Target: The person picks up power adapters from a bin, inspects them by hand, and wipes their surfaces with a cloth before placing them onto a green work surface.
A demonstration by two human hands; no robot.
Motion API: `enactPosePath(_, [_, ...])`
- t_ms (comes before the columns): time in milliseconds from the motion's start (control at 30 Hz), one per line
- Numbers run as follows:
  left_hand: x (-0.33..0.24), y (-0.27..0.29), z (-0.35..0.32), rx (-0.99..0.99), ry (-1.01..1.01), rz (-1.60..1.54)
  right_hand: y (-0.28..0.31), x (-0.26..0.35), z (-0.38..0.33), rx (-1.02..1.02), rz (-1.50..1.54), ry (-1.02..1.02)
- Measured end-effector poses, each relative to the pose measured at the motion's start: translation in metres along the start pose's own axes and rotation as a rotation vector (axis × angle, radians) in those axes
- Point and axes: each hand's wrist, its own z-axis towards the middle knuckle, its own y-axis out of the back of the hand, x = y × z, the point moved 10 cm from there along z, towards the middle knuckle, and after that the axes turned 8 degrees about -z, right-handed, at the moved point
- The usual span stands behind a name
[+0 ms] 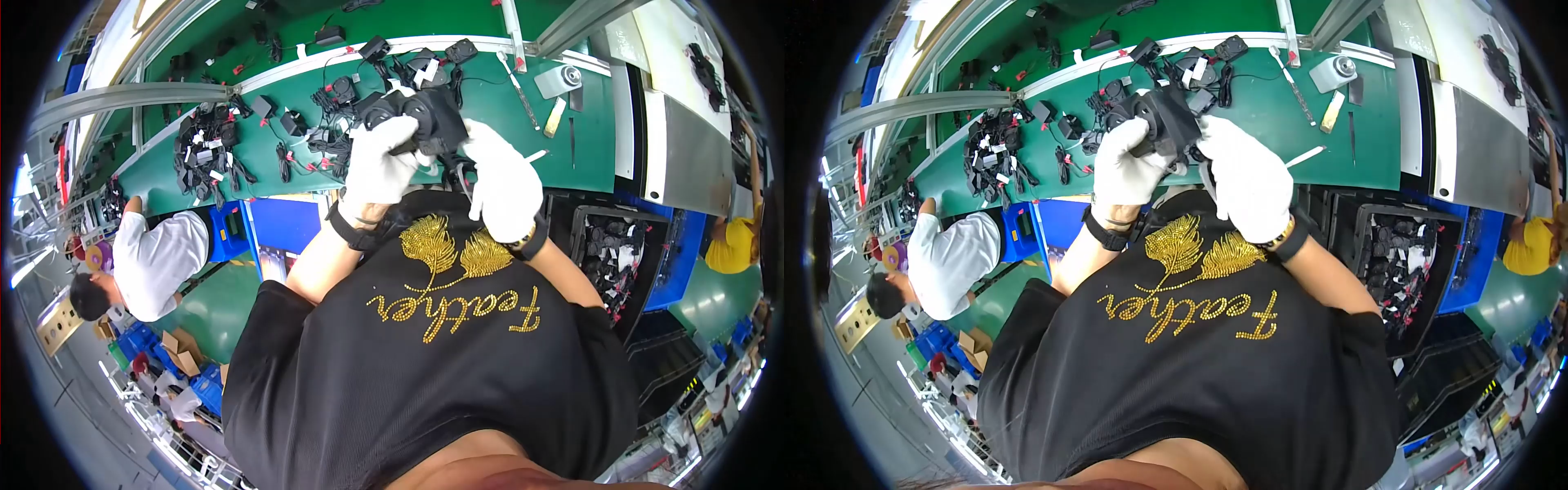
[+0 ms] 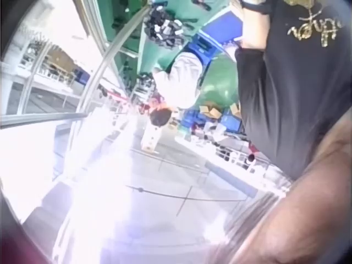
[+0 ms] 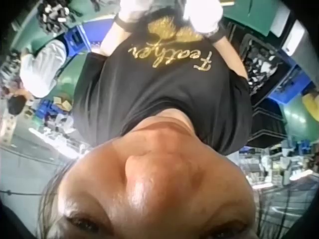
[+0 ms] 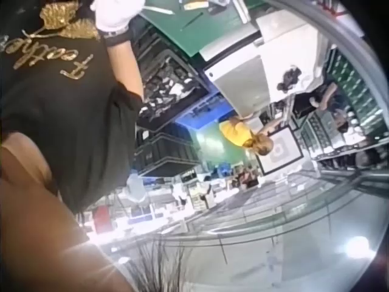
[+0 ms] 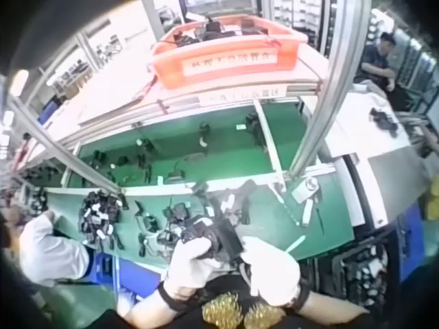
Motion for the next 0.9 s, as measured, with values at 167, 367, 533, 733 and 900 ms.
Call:
enactPosePath(167, [0.013, -0.009, 0.000, 0.110, 0.060, -0.028, -0.018, 0.078, 0.001, -0.044, -0.287, 0.504])
enactPosePath(367, [0.022, -0.013, -0.011, 0.206, 0.063, 0.022, -0.051, 0.078, 0.015, 0.029, -0.770, 0.528])
enactPosePath(533, [0.024, -0.004, -0.008, 0.113, 0.072, -0.011, -0.030, 0.016, -0.013, -0.030, 0.278, -0.104])
enactPosePath(733, [0.027, -0.019, -0.021, 0.299, 0.130, 0.125, -0.061, 0.075, 0.007, 0.285, -0.979, 0.652])
enactPosePath(900, [0.022, -0.023, -0.022, 0.293, 0.089, 0.163, -0.023, 0.058, 0.015, 0.203, -0.420, 0.142])
